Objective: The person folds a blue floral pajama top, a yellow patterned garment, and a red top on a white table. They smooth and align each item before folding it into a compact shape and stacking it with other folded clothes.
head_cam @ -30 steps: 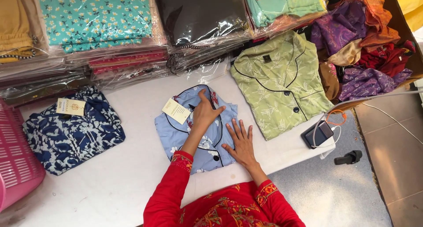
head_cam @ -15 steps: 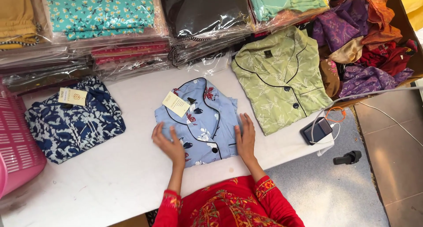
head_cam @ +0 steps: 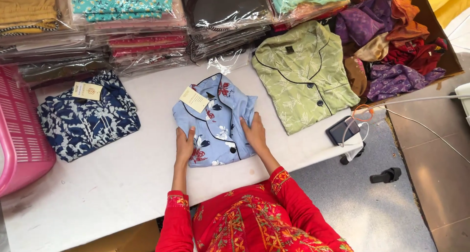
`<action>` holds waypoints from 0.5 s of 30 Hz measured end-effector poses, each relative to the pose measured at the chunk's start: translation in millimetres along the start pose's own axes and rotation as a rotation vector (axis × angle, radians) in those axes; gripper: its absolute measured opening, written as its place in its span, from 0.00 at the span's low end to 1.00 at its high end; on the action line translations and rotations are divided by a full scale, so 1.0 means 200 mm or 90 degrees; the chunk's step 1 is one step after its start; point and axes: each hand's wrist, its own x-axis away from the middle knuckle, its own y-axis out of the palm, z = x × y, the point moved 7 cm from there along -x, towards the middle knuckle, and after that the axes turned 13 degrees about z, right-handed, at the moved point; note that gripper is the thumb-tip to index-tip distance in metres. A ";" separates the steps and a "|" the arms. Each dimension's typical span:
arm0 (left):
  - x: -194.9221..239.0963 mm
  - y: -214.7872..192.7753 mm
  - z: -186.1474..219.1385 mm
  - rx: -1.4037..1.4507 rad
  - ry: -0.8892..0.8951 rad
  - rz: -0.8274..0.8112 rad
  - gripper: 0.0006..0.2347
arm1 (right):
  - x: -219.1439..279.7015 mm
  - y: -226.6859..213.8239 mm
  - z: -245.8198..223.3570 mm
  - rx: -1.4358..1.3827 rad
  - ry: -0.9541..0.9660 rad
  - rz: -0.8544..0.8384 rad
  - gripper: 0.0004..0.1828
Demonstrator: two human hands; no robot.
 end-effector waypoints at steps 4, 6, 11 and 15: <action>0.04 -0.13 0.42 0.080 -0.027 -0.025 0.25 | -0.04 -0.03 -0.08 -0.012 0.082 -0.062 0.32; 0.07 -0.12 0.52 0.011 -0.075 -0.084 0.25 | -0.07 -0.06 -0.08 -0.085 0.061 -0.034 0.27; 0.10 0.07 0.99 0.075 -0.039 -0.124 0.24 | -0.27 -0.41 -0.12 -0.149 -0.060 0.039 0.23; 0.13 0.41 1.49 0.179 0.057 -0.123 0.23 | -0.66 -0.82 0.09 -0.146 -0.061 0.140 0.25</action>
